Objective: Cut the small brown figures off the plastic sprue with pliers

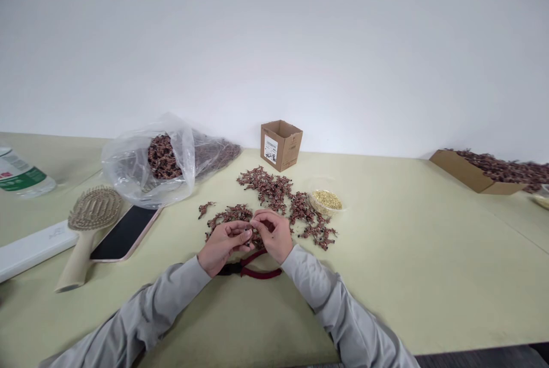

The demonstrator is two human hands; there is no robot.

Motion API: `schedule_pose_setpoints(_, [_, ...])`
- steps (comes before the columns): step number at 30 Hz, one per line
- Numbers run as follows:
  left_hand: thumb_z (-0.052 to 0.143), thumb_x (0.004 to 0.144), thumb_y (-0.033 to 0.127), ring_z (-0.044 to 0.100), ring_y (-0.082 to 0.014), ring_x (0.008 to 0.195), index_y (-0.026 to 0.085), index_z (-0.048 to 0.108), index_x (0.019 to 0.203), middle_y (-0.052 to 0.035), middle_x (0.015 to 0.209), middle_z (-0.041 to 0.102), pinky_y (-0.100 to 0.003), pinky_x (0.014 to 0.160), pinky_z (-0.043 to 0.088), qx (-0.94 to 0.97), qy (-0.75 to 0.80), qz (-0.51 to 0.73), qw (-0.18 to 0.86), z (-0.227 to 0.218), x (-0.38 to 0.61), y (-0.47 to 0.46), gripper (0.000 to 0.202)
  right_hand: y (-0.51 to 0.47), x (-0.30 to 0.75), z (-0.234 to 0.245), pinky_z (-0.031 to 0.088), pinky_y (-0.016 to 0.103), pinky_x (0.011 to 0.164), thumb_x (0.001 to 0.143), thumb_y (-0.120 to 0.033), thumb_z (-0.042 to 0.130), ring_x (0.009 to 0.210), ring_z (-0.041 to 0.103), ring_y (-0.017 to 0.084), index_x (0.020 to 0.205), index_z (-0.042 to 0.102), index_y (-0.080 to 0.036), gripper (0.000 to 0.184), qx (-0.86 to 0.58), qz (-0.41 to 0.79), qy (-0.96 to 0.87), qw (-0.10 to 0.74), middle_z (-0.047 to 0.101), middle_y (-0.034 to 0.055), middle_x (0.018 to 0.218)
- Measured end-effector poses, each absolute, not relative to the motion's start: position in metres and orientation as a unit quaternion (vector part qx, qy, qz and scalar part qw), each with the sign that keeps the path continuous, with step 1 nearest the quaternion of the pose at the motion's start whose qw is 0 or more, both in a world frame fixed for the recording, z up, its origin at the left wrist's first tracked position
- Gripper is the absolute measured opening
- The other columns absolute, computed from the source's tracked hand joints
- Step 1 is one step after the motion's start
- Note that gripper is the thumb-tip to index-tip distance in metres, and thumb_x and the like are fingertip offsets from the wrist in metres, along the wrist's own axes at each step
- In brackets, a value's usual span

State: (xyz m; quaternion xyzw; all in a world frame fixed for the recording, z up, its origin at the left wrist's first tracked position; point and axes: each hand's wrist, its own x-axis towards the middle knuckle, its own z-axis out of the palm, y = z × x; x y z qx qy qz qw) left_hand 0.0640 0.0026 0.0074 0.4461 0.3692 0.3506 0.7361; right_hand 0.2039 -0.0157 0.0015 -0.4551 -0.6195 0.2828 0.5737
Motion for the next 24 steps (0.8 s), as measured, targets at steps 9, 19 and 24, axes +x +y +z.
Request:
schedule_pose_setpoints(9, [0.074,0.054,0.029,0.06,-0.0122,0.05,0.01,0.061,0.078,-0.0005,0.058,0.062,-0.022,0.049,0.048,0.46,0.377,0.36,0.719,0.009,0.0639,0.0034,0.033,-0.0157,0.2026,0.0011,0.045,0.031,0.072,0.074,-0.026,0.054,0.074,0.056,0.017,0.067,0.061,-0.019,0.012,-0.451,0.288,-0.615,0.58,0.06,0.0055,0.077])
schedule_pose_setpoints(19, [0.072,0.059,0.026,0.061,-0.0106,0.054,0.01,0.06,0.083,-0.0002,0.061,0.062,-0.019,0.052,0.049,0.466,0.373,0.35,0.722,0.008,0.063,0.0037,0.031,-0.0138,0.2035,-0.0026,0.045,0.03,0.073,0.074,-0.024,0.056,0.076,0.056,0.016,0.069,0.063,-0.02,0.009,-0.431,0.307,-0.602,0.598,0.06,0.0039,0.078])
schedule_pose_setpoints(24, [0.071,0.06,0.025,0.061,-0.0098,0.054,0.011,0.06,0.084,0.0005,0.064,0.061,-0.019,0.052,0.05,0.465,0.372,0.35,0.723,0.0111,0.0634,0.0046,0.031,-0.0118,0.207,-0.0021,0.045,0.03,0.076,0.074,-0.024,0.056,0.082,0.056,0.016,0.079,0.064,-0.021,0.009,-0.418,0.316,-0.604,0.601,0.06,0.0048,0.085])
